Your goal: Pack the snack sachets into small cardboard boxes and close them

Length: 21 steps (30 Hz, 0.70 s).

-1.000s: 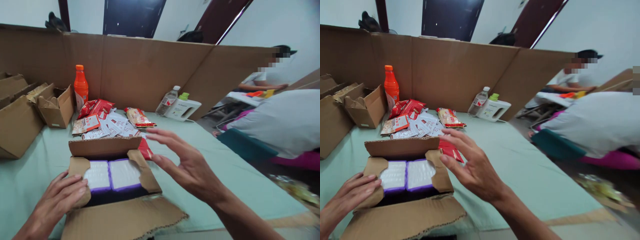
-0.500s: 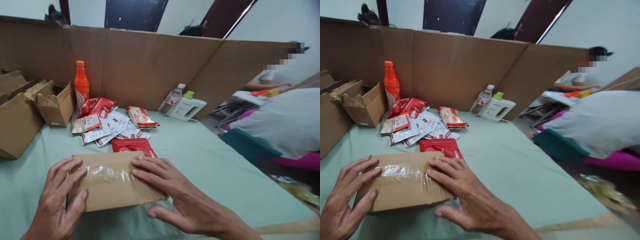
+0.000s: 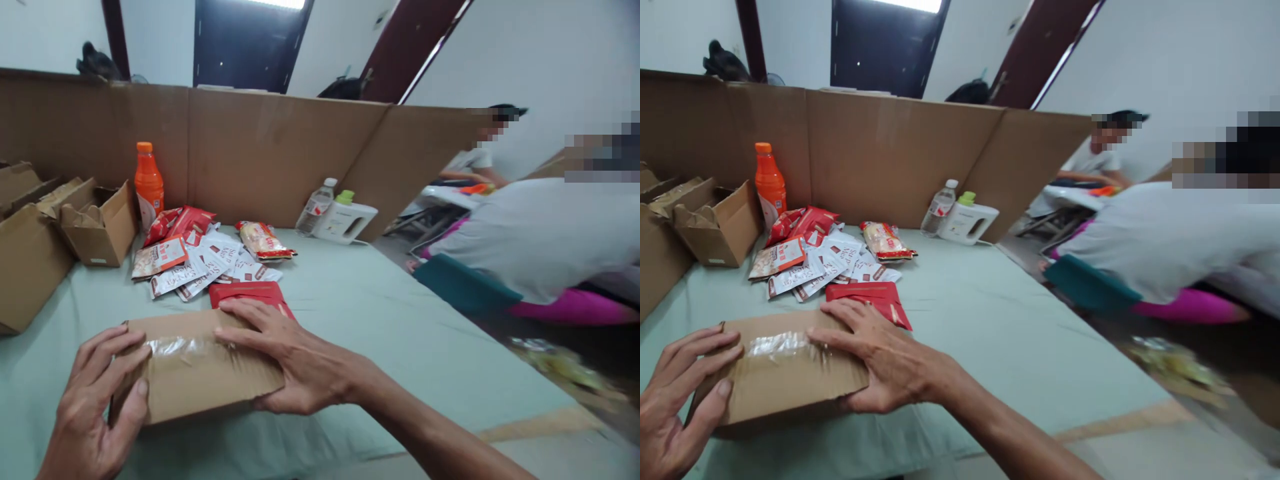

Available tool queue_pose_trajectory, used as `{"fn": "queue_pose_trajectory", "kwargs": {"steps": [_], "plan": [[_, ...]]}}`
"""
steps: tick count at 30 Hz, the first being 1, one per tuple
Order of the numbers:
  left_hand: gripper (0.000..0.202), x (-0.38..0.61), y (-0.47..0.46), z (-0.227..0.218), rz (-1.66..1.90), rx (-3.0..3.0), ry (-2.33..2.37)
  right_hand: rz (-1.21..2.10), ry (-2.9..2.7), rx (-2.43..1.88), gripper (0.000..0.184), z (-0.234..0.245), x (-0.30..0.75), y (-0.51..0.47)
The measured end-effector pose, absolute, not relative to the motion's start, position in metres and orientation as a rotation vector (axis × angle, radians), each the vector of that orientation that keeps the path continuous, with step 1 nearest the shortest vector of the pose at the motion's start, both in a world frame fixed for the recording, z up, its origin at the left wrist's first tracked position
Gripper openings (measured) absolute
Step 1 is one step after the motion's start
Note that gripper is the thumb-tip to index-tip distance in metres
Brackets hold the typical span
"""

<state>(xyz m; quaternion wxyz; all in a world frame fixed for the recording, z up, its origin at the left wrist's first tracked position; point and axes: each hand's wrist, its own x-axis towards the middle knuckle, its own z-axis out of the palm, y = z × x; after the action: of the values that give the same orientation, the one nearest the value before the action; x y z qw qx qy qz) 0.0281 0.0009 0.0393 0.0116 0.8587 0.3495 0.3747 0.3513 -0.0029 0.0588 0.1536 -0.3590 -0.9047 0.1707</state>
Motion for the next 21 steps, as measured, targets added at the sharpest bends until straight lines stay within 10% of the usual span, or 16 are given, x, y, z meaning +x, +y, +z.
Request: {"fn": "queue_pose_trajectory", "kwargs": {"steps": [21], "plan": [[0.061,0.131,0.000,-0.011,0.732,2.893,0.673,-0.224,-1.773,-1.918,0.051,0.027,0.570,-0.180]]}}
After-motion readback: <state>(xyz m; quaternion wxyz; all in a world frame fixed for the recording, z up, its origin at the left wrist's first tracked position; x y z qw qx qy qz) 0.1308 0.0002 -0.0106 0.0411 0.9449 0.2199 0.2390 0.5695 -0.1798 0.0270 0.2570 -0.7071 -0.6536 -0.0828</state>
